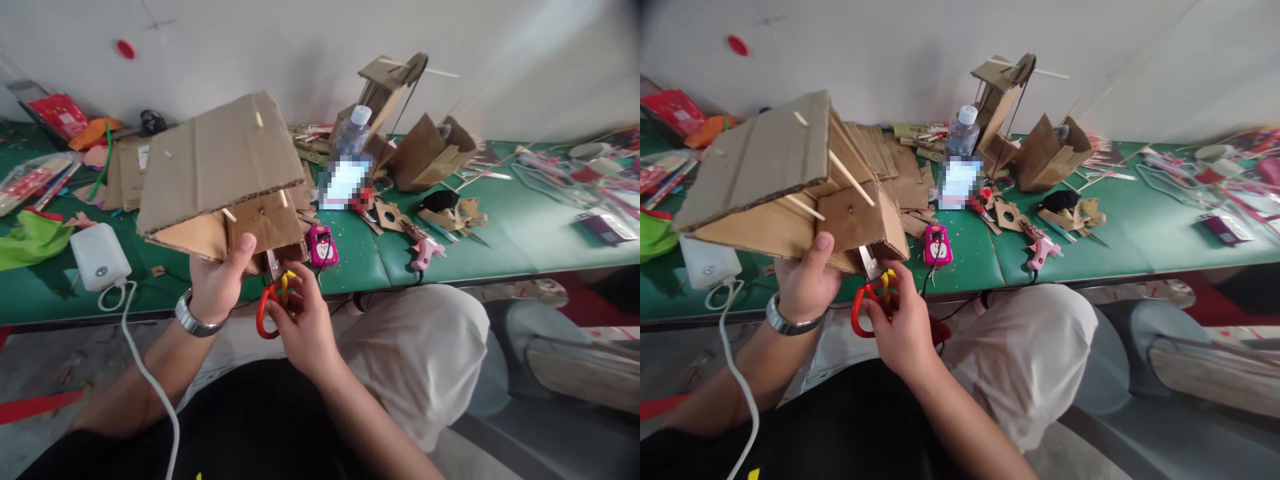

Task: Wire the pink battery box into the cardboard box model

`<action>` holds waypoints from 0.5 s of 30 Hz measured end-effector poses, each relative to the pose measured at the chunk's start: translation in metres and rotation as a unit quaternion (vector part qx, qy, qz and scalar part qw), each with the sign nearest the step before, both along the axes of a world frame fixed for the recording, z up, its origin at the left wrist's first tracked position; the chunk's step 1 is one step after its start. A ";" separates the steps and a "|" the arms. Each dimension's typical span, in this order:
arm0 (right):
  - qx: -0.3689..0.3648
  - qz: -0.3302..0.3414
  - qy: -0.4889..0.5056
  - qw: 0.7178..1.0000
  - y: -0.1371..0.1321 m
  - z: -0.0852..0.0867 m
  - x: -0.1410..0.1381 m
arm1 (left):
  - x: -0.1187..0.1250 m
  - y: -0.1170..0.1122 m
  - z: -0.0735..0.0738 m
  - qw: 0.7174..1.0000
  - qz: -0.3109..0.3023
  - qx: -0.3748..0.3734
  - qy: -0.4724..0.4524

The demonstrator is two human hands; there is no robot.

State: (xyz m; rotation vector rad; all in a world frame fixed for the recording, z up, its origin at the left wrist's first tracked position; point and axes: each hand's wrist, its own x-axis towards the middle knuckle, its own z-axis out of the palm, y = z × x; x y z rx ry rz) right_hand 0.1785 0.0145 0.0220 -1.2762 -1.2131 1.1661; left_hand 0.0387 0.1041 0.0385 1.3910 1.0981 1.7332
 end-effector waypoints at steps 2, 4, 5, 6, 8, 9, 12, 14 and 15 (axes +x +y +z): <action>-0.013 0.010 0.062 0.998 0.004 -0.008 -0.010 | -0.005 0.001 0.006 0.999 0.001 0.008 0.043; -0.029 0.018 0.118 0.992 0.010 -0.016 -0.019 | -0.010 0.003 0.012 0.995 0.022 0.023 0.096; -0.037 0.020 0.141 0.989 0.014 -0.019 -0.023 | -0.012 0.004 0.014 0.992 0.033 0.036 0.118; -0.044 0.022 0.160 0.986 0.017 -0.022 -0.027 | -0.014 0.004 0.015 0.989 0.042 0.050 0.135; -0.056 0.028 0.186 0.981 0.022 -0.028 -0.033 | -0.015 0.002 0.014 0.985 0.048 0.084 0.146; -0.062 0.031 0.190 0.979 0.024 -0.030 -0.034 | -0.016 0.001 0.012 0.984 0.048 0.096 0.145; -0.070 0.027 0.182 0.980 0.026 -0.034 -0.037 | -0.019 -0.007 0.002 0.976 0.068 0.126 0.166; -0.065 0.023 0.175 0.982 0.025 -0.036 -0.036 | -0.024 -0.010 -0.008 0.954 0.096 0.168 0.228; -0.060 0.026 0.173 0.983 0.024 -0.037 -0.035 | -0.027 -0.012 -0.012 0.942 0.098 0.177 0.269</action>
